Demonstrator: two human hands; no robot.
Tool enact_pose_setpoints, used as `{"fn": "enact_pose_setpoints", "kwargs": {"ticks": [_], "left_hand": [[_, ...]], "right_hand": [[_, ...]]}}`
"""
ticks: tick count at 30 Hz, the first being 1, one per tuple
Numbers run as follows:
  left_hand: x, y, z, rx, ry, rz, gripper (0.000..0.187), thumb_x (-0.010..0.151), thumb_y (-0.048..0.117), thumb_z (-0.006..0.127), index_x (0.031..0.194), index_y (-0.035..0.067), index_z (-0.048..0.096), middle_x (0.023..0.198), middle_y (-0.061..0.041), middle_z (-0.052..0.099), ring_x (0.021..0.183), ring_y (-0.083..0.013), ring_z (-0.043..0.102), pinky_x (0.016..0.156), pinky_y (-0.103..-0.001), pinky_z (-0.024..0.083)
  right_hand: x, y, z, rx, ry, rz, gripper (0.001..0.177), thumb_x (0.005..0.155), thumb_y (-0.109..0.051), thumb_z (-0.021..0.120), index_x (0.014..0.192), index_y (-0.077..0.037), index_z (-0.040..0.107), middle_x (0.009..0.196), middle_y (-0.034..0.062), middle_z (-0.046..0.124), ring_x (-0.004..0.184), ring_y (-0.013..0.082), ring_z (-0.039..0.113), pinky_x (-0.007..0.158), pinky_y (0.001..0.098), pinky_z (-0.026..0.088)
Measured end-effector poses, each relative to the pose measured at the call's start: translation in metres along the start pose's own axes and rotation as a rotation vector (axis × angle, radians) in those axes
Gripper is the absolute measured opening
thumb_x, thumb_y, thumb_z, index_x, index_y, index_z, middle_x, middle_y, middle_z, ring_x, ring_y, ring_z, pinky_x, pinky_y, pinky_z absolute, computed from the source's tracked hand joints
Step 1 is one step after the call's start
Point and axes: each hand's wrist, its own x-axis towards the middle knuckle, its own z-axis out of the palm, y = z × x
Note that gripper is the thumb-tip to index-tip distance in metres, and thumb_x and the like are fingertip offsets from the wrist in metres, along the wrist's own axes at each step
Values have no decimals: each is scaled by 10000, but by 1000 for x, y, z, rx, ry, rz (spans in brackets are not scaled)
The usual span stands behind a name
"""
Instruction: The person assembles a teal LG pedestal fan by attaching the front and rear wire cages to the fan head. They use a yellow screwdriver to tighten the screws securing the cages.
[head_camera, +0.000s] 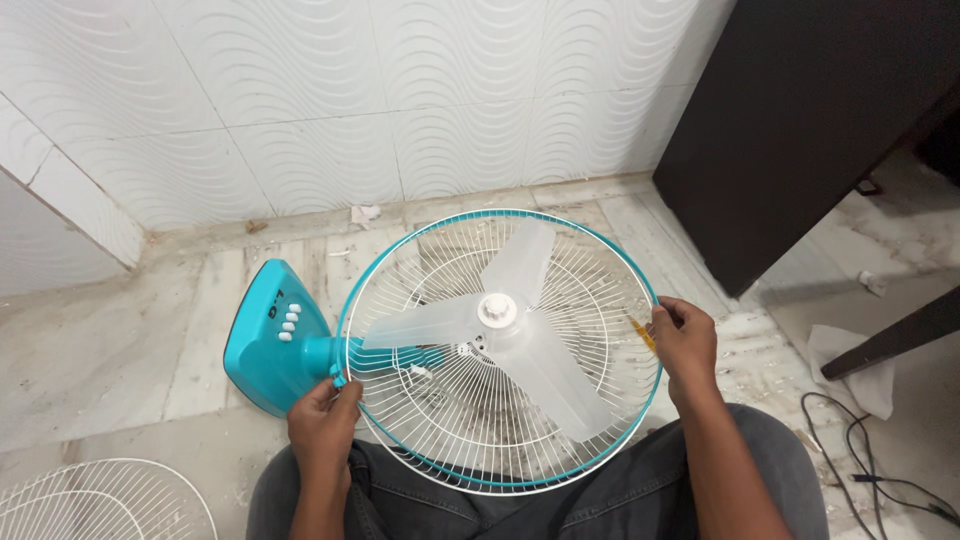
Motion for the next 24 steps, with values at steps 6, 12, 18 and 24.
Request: {"fn": "enact_pose_setpoints", "kwargs": {"ticks": [6,12,18,24], "left_hand": [[-2,8,5,13,23,-20,269,869,86,716,1098,-52,750,746,-13,650,595,-72,497,520,-247,374],[-7,14,7,43,5,-40,264,902,157,722,1097,-14,774,710,-16,601,592,-79,464,524,-264,357],[-3,16,9,105,19,-16,245,885,172,730,1068,18,778,718,-9,650,596,-88,510,533,-267,399],[-1,12,7,101,14,-8,252,879,147,726,1080,4,778,753,-17,665,606,-87,524,546,-262,416]], "right_hand": [[-3,-3,5,17,47,-22,283,1002,-126,600,1193,57,701,936,130,736,788,161,667,724,307,535],[-7,0,17,-104,167,-146,269,1019,-112,593,1200,44,716,865,139,725,746,172,659,710,325,514],[-5,3,18,-65,191,-160,273,1003,-143,588,1170,34,711,843,99,712,740,148,677,693,305,524],[-4,8,17,-64,164,-160,273,1016,-133,582,1188,33,714,825,115,715,738,164,666,696,312,506]]}}
